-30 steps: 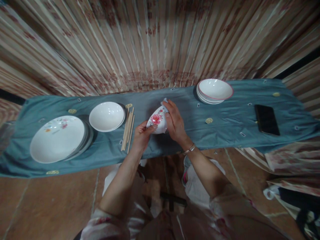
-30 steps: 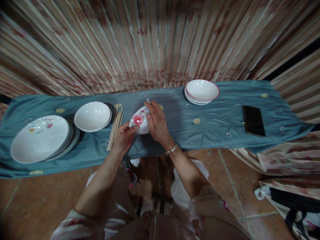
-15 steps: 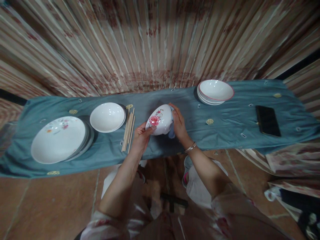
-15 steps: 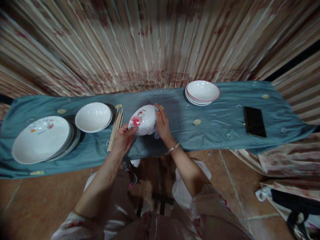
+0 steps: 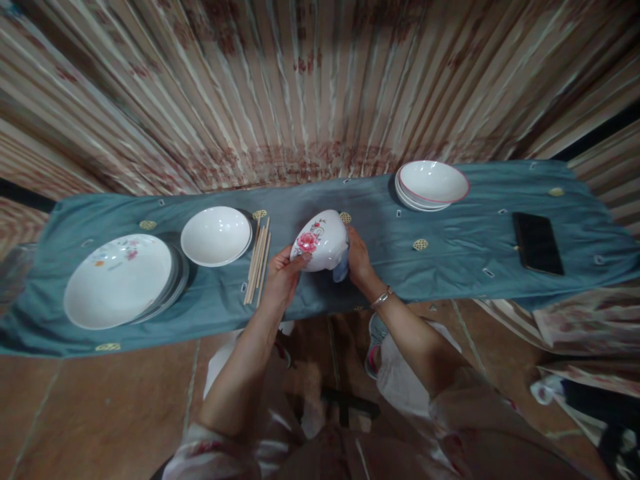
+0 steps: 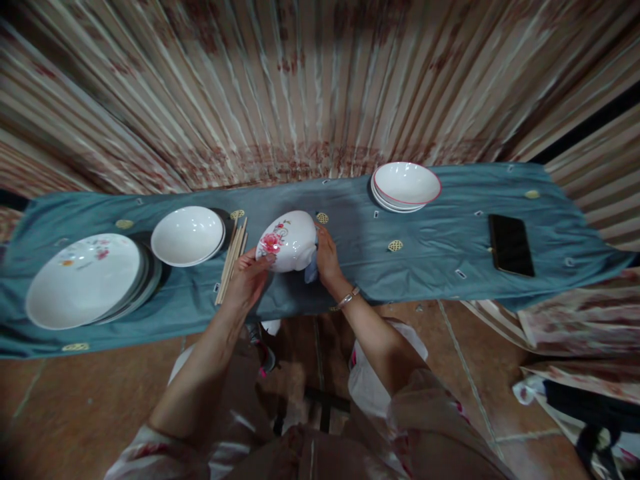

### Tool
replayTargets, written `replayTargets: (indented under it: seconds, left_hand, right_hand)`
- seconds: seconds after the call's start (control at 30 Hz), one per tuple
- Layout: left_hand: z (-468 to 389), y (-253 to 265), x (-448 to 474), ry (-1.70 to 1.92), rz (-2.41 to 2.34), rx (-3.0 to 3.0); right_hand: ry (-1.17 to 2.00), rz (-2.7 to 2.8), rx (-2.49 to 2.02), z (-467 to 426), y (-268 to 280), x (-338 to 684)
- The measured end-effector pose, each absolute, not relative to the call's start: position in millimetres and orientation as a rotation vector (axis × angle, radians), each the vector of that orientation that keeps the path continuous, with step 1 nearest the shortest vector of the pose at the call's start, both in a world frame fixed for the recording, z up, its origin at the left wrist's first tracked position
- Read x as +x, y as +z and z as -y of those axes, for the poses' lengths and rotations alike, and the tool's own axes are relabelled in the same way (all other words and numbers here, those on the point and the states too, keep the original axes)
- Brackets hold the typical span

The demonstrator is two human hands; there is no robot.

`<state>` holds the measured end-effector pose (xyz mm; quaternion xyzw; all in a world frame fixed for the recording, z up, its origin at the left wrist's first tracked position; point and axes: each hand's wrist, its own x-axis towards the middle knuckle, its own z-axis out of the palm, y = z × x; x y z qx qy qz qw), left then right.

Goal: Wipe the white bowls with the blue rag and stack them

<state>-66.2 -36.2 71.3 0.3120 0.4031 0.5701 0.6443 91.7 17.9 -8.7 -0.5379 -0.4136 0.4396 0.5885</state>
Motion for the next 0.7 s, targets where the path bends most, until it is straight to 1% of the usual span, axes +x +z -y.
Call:
replayTargets:
  seconds: [0.33, 0.7]
  left_hand:
    - [36, 70, -60, 1.292, -0.923, 0.731]
    - [38, 72, -60, 1.281, -0.934, 0.716]
  right_hand:
    - [0.887, 1.233, -1.201, -11, 19, 106]
    - [0.525, 1.630, -1.145, 19, 46, 93]
